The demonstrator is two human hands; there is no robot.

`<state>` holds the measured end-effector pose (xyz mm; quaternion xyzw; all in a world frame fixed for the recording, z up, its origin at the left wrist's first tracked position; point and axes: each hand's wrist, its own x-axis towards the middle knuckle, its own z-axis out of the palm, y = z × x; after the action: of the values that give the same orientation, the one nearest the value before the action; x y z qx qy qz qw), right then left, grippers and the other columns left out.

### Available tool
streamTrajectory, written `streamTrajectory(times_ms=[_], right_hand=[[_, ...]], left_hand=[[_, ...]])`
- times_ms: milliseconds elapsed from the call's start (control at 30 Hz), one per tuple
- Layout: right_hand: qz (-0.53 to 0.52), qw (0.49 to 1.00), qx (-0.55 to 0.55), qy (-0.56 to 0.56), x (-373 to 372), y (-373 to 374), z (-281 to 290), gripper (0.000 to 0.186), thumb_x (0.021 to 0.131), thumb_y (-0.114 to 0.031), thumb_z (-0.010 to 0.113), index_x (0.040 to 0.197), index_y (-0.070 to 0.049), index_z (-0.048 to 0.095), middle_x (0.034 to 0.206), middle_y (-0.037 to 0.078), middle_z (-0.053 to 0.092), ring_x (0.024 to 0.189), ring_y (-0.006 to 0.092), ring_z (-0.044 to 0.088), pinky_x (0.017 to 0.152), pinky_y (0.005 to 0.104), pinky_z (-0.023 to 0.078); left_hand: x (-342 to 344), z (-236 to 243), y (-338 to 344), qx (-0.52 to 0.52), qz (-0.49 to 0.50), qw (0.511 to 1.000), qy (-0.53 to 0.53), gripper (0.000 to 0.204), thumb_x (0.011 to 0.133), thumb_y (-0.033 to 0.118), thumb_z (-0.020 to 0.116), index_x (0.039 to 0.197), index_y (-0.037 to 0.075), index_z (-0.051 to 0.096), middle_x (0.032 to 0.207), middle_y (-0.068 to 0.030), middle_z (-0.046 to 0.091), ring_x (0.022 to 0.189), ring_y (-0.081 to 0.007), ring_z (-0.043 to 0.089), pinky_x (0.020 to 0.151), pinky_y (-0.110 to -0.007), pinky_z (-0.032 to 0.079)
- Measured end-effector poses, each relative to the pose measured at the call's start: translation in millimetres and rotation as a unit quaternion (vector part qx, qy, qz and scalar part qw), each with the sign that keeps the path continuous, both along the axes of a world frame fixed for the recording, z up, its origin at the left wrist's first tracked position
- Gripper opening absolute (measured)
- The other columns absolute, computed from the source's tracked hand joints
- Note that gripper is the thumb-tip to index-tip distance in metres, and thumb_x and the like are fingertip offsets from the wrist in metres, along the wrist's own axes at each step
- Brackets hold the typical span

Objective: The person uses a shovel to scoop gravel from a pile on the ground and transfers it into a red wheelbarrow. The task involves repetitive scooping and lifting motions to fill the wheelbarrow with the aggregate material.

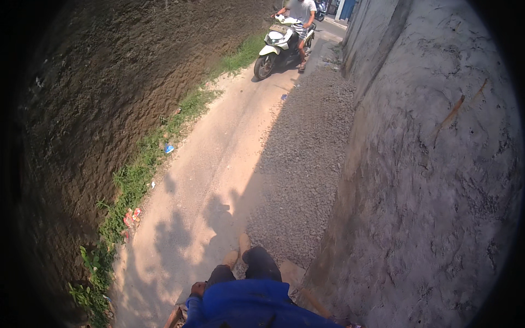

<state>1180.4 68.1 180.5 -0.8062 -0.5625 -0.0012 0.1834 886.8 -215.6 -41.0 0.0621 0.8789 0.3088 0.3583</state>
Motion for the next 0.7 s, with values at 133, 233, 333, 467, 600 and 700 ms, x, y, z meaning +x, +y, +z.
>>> streamTrajectory(times_ms=[133,233,333,467,600,700], right_hand=[[-0.008,1.0,-0.002,-0.006,10,2,1,0.048,0.069,-0.034,0.068,0.108,-0.008,0.057,0.096,0.018,0.063,0.087,0.0358,0.06,0.074,0.0451,0.047],[0.01,1.0,-0.015,0.005,3,2,6,0.048,0.069,-0.034,0.068,0.109,-0.008,0.057,0.096,0.018,0.063,0.087,0.0358,0.06,0.074,0.045,0.047],[0.009,1.0,-0.012,-0.012,13,18,11,0.049,0.069,-0.034,0.068,0.109,-0.008,0.057,0.097,0.018,0.063,0.087,0.0358,0.06,0.074,0.0449,0.047],[-0.011,1.0,-0.008,-0.025,14,34,13,0.049,0.07,-0.034,0.068,0.11,-0.008,0.056,0.097,0.018,0.062,0.088,0.0357,0.06,0.075,0.0448,0.047],[-0.041,0.998,-0.013,-0.035,16,30,7,0.049,0.07,-0.033,0.068,0.111,-0.008,0.056,0.098,0.018,0.062,0.088,0.0357,0.06,0.075,0.0447,0.047],[-0.049,0.997,-0.013,-0.05,29,26,4,0.049,0.07,-0.033,0.068,0.111,-0.009,0.056,0.098,0.018,0.062,0.089,0.0357,0.06,0.075,0.0447,0.047]], left_hand=[[-15,-8,39,-0.055,-0.074,0.995,-0.029,0.032,0.074,0.034,0.059,0.085,0.006,0.068,0.09,-0.0147,0.066,0.089,-0.0265,0.063,0.081,-0.034,0.048],[-51,-19,73,-0.08,-0.187,0.979,-0.017,0.035,0.072,0.037,0.057,0.087,0.007,0.068,0.093,-0.0153,0.065,0.093,-0.0291,0.061,0.084,-0.035,0.047],[-62,-3,161,-0.06,-0.22,0.973,-0.041,0.032,0.075,0.034,0.054,0.092,0.008,0.065,0.099,-0.0169,0.063,0.096,-0.031,0.059,0.083,-0.037,0.047],[-48,77,265,0.085,-0.318,0.943,0.045,0.033,0.081,0.032,0.054,0.103,0.007,0.059,0.097,-0.0155,0.063,0.093,-0.0299,0.06,0.082,-0.036,0.047],[-30,211,333,0.276,-0.323,0.905,-0.025,0.034,0.086,0.029,0.056,0.109,0.004,0.056,0.096,-0.0133,0.062,0.09,-0.0254,0.06,0.081,-0.033,0.046],[-18,334,368,0.412,-0.401,0.814,-0.084,0.034,0.088,0.024,0.056,0.115,0.004,0.053,0.099,-0.0111,0.061,0.094,-0.0209,0.058,0.082,-0.033,0.046]])
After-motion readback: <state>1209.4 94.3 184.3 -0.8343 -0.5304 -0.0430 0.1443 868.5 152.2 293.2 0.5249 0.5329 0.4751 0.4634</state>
